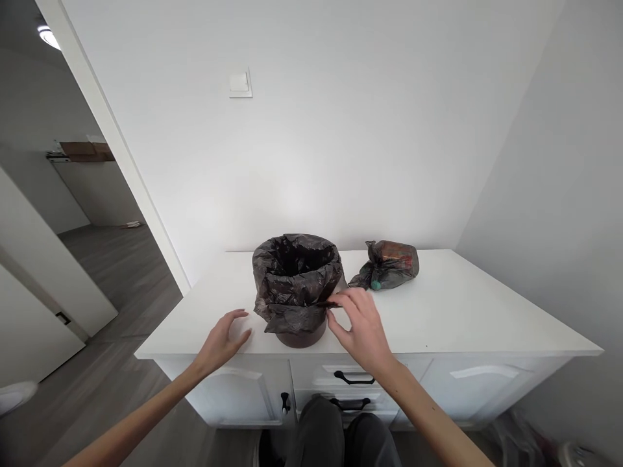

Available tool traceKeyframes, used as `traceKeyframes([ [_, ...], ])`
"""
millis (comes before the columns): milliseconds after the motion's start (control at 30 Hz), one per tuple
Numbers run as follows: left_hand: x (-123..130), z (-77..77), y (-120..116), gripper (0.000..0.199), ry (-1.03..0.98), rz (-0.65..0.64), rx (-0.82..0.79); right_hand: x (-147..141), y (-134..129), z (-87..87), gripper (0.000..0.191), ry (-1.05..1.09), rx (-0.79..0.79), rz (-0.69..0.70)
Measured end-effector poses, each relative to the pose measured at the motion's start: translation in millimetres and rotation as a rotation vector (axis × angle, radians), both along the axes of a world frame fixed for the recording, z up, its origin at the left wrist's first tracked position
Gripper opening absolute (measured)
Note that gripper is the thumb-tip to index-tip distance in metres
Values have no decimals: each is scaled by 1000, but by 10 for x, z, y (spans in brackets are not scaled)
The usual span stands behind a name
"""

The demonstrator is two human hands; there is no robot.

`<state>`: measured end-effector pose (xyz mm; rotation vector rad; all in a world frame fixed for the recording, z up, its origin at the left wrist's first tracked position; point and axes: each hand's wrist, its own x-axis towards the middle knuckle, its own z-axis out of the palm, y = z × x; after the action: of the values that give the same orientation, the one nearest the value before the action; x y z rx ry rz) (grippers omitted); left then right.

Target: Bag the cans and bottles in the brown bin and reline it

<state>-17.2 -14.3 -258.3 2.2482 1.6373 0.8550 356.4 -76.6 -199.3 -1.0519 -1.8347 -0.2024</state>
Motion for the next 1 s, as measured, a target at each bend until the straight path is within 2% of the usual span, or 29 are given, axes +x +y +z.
traceKeyframes([
  [133, -109, -126, 270, 40, 71, 109, 29, -70, -42, -324, 16, -312, -46, 5],
  [200, -192, -161, 363, 41, 88, 155, 42, -40, -83, -394, 18, -410, -113, 20],
  [233, -230, -173, 395, 42, 97, 184, 50, -18, -112, -375, 19, -406, -138, 7],
  [333, -293, -199, 439, 46, 120, 264, 72, 15, -214, -110, 20, -241, -107, -69],
  [433, -273, -219, 430, 45, 147, 279, 94, -51, -269, 325, 23, -76, 89, -55],
  [500, -243, -222, 413, 42, 168, 265, 107, -140, -239, 592, 33, -93, 149, -18],
  [600, -214, -208, 386, 40, 191, 255, 122, -268, -91, 849, 35, -224, 74, 60],
  [700, -213, -191, 364, 38, 202, 257, 137, -303, 73, 950, 29, -290, -47, 118],
  [800, -221, -193, 351, 36, 203, 256, 148, -201, 111, 991, 40, -298, -147, 118],
  [900, -225, -210, 346, 34, 196, 257, 157, 36, 0, 1010, 47, -294, -183, 80],
  [1000, -227, -224, 347, 35, 184, 259, 163, 404, -153, 979, 45, -307, -159, -5],
])
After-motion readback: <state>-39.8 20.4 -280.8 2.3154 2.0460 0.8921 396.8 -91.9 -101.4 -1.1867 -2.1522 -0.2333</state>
